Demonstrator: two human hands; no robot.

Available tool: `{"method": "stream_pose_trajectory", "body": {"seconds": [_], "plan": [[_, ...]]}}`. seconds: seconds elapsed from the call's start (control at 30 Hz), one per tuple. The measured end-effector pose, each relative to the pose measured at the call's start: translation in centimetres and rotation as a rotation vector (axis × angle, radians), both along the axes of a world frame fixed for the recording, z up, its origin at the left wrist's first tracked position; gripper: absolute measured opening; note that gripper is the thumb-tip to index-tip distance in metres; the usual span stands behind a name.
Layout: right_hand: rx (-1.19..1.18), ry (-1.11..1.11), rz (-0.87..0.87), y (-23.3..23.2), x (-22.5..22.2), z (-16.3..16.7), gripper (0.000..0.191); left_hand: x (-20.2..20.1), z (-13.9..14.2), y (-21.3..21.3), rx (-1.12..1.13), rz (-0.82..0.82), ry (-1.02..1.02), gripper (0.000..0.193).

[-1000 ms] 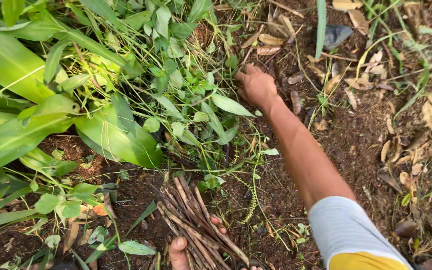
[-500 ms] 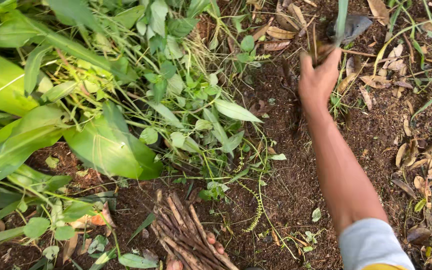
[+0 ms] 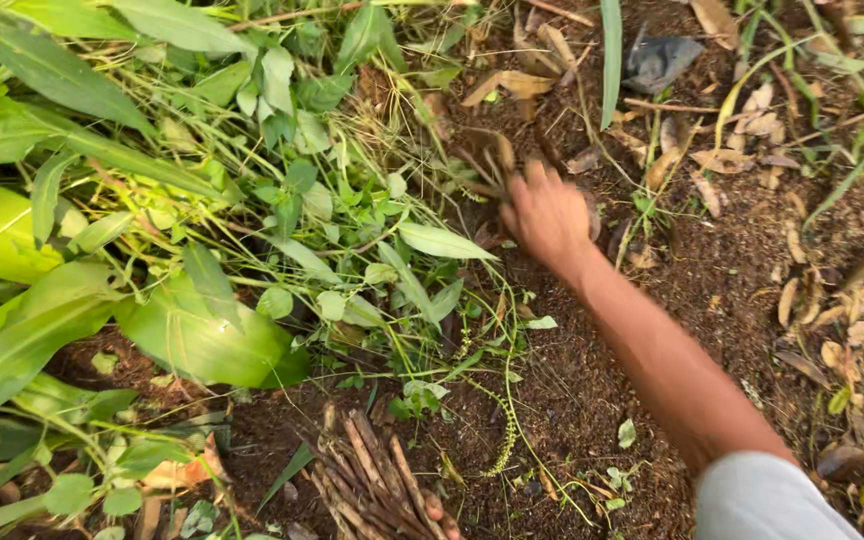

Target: The person walks through a garden area and clears weeds and dry leaves from the ground using their hands. They gather the debris into a pile and continue to clear the area around a small plant.

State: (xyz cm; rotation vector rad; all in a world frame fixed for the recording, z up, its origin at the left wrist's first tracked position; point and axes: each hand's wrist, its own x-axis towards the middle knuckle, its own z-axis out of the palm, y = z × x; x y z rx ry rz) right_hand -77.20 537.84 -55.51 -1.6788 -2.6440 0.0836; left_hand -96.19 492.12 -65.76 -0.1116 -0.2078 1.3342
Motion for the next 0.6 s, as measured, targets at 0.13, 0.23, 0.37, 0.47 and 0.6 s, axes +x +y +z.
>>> {"method": "stream_pose_trajectory", "body": {"seconds": [0.13, 0.23, 0.37, 0.47, 0.6], "plan": [[-0.089, 0.240, -0.103, -13.1, 7.7, 1.6, 0.029, 1.0, 2.1, 1.5, 0.025, -0.022, -0.037, 0.075], [-0.309, 0.294, -0.338, -24.0, 12.4, 3.2, 0.023, 0.5, 6.8, 2.8, -0.052, -0.025, 0.040, 0.077], [-0.668, 0.451, -0.817, -34.8, 15.5, 6.8, 0.029, 1.1, 13.3, 5.4, -0.220, 0.000, 0.193, 0.081], [-0.724, 0.860, -1.135, -38.3, 15.2, 10.3, 0.024, 1.5, 15.1, 8.2, -0.139, -0.064, 0.164, 0.081], [-0.531, 0.962, -1.062, -37.7, 11.6, 15.7, 0.025, 1.2, 15.2, 11.4, 0.078, -0.114, 0.141, 0.074]]}}
